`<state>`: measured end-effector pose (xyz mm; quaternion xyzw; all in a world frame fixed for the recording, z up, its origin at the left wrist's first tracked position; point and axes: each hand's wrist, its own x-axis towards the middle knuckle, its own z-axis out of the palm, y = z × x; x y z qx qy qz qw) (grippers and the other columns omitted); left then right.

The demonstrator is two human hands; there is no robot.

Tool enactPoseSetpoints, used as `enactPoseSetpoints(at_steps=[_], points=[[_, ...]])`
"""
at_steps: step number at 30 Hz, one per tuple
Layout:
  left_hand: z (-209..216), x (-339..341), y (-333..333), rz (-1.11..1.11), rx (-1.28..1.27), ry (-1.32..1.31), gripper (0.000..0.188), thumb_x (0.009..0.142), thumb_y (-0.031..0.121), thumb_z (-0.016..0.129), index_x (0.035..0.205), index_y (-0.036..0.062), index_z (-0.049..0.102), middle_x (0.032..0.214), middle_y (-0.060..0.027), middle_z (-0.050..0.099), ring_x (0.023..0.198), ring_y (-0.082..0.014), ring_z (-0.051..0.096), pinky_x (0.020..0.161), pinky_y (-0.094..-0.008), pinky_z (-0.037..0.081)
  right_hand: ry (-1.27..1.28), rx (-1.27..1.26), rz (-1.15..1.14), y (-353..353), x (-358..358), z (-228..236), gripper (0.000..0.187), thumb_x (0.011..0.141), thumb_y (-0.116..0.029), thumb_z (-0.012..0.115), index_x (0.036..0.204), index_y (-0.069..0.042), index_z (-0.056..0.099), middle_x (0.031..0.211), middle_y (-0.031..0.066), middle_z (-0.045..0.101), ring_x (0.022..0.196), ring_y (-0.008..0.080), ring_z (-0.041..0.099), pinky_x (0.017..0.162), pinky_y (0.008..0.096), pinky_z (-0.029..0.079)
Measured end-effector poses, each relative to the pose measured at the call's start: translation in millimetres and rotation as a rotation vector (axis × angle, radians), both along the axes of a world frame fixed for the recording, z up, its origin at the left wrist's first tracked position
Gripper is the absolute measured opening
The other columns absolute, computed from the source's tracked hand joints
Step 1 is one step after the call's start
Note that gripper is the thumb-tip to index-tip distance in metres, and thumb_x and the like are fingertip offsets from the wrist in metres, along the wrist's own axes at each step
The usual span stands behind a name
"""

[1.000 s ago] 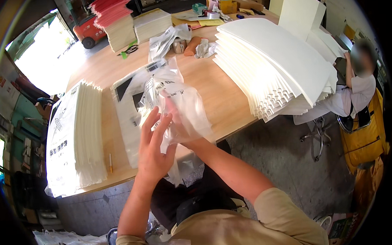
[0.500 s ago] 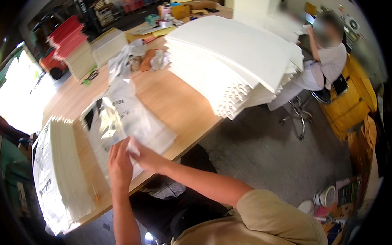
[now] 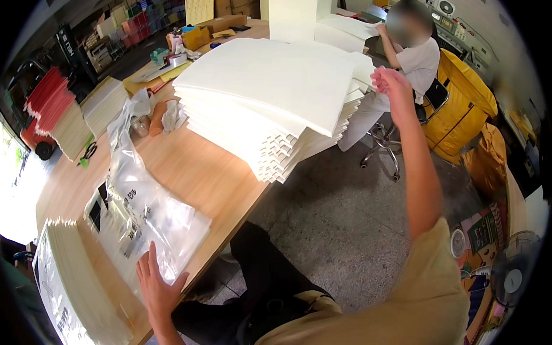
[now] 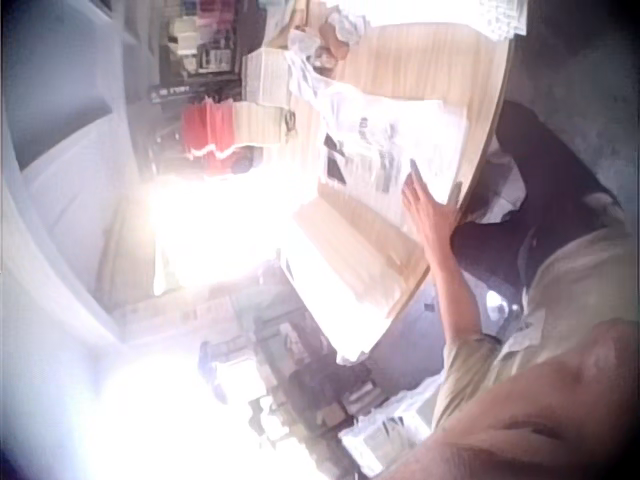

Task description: The person repeatedly takes stacks of white paper sheets from a table, places them into clear plastic packaging bags, and seals the bags. The person handles the paper and bags by hand, folding the top edges of the bags to close them after insertion.

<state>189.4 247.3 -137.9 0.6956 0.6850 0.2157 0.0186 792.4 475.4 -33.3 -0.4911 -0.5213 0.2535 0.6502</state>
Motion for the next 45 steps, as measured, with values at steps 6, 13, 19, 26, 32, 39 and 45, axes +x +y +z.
enactPoseSetpoints(at_steps=[6,13,19,26,32,39,45], points=[[-12,-9,-8,0.071,0.098,0.015,0.103,0.063,0.017,0.085,0.152,0.0039,0.035,0.138,-0.0219,0.048,0.125,-0.042,0.045,0.11,-0.0511,0.034,0.146,-0.616,-0.019,107,58,-18,0.072,0.079,-0.065,0.074,0.115,-0.003,0.064,0.108,0.0069,0.068,0.095,0.0176,0.061,0.083,0.0328,0.049],[-15,-16,-22,0.151,0.111,-0.054,0.095,0.068,0.013,0.08,0.152,0.0038,0.035,0.142,-0.0223,0.046,0.13,-0.0426,0.043,0.112,-0.0507,0.033,0.238,-0.647,0.153,147,32,-28,0.053,0.078,-0.046,0.081,0.113,-0.009,0.065,0.113,0.0061,0.065,0.101,0.0189,0.055,0.09,0.0307,0.041],[-16,-21,-25,0.198,0.154,-0.069,0.09,0.07,0.011,0.076,0.151,0.005,0.037,0.143,-0.0211,0.046,0.132,-0.0425,0.043,0.111,-0.0498,0.034,-0.27,-0.301,-0.064,131,5,23,0.038,0.084,-0.025,0.078,0.115,-0.005,0.069,0.099,0.0057,0.072,0.093,0.0158,0.064,0.081,0.0312,0.048],[2,-7,-20,0.049,0.337,-0.088,0.073,0.072,0.005,0.07,0.142,0.0006,0.048,0.135,-0.0214,0.054,0.125,-0.0412,0.049,0.108,-0.0498,0.038,-0.064,0.031,0.08,122,-31,82,0.03,0.088,-0.016,0.074,0.112,0.002,0.07,0.094,0.0069,0.073,0.083,0.0131,0.068,0.073,0.0271,0.055],[21,33,-5,-0.191,0.38,-0.28,0.054,0.076,0.005,0.069,0.128,-0.0024,0.057,0.121,-0.0221,0.062,0.111,-0.0384,0.059,0.101,-0.0468,0.044,0.16,0.298,0.328,107,-65,161,0.029,0.089,0.003,0.064,0.116,0.013,0.062,0.106,0.0197,0.07,0.094,0.0293,0.07,0.085,0.0374,0.059],[13,74,18,-0.393,0.256,-0.981,0.038,0.089,0.016,0.065,0.121,-0.0055,0.059,0.115,-0.0169,0.063,0.106,-0.0274,0.062,0.097,-0.0384,0.046,0.02,0.434,0.59,20,-190,236,0.022,0.093,0.0,0.06,0.111,0.012,0.062,0.104,0.0232,0.069,0.092,0.0291,0.071,0.081,0.038,0.06],[49,111,32,-0.587,-0.051,-1.539,0.075,0.096,0.06,0.053,0.134,-0.0047,0.05,0.133,-0.0185,0.057,0.12,-0.0302,0.058,0.103,-0.0453,0.045,-0.032,0.45,0.713,-13,-295,254,0.019,0.091,-0.001,0.062,0.105,0.014,0.062,0.098,0.0221,0.069,0.09,0.0301,0.071,0.081,0.0397,0.06]])
